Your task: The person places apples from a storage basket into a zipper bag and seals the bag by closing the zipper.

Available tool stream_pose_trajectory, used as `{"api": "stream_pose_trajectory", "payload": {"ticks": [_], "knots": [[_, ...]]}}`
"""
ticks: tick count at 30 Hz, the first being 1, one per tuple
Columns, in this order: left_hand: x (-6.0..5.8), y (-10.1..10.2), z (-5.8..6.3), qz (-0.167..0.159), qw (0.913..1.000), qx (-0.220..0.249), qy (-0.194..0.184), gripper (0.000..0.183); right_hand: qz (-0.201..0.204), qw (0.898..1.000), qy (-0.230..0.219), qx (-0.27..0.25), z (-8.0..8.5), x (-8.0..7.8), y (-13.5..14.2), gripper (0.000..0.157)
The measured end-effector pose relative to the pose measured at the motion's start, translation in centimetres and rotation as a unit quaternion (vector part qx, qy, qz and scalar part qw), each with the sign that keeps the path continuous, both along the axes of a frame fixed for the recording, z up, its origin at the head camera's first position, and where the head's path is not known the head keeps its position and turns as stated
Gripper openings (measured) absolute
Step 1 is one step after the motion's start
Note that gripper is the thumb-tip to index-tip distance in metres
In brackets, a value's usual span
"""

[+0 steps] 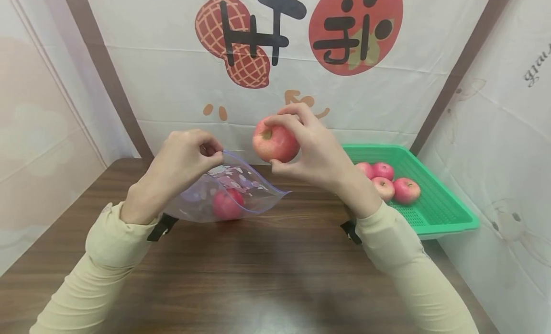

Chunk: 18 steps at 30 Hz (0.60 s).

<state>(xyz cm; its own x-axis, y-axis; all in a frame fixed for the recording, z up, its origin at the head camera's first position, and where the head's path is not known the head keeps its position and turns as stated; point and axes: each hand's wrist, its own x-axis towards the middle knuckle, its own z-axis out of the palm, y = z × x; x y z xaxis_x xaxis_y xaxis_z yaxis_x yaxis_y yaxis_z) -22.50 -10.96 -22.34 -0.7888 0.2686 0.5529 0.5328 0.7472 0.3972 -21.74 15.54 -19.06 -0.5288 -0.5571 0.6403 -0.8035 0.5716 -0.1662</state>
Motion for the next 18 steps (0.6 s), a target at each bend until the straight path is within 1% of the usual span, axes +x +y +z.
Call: {"api": "stream_pose_trajectory", "payload": {"ticks": [4, 8, 10, 15, 18], "knots": [[-0.1, 0.0, 0.1, 0.001, 1.0, 0.002, -0.003, 0.013, 0.016, 1.0, 0.002, 0.001, -0.1, 0.0, -0.7, 0.061], [-0.2, 0.1, 0.2, 0.0, 1.0, 0.002, -0.003, 0.013, 0.03, 1.0, -0.007, 0.006, -0.3, 0.0, -1.4, 0.06], [-0.3, 0.1, 0.3, 0.0, 1.0, 0.003, -0.004, 0.014, 0.036, 0.999, -0.015, 0.013, -0.7, 0.0, -1.9, 0.06], [-0.3, 0.2, 0.4, 0.006, 0.9999, 0.005, -0.013, 0.013, 0.068, 0.997, -0.041, 0.025, -1.8, -0.3, -3.0, 0.054], [-0.3, 0.1, 0.4, 0.008, 0.9997, 0.011, -0.019, 0.012, 0.075, 0.995, -0.053, 0.029, -2.4, -0.5, -3.7, 0.053]]}}
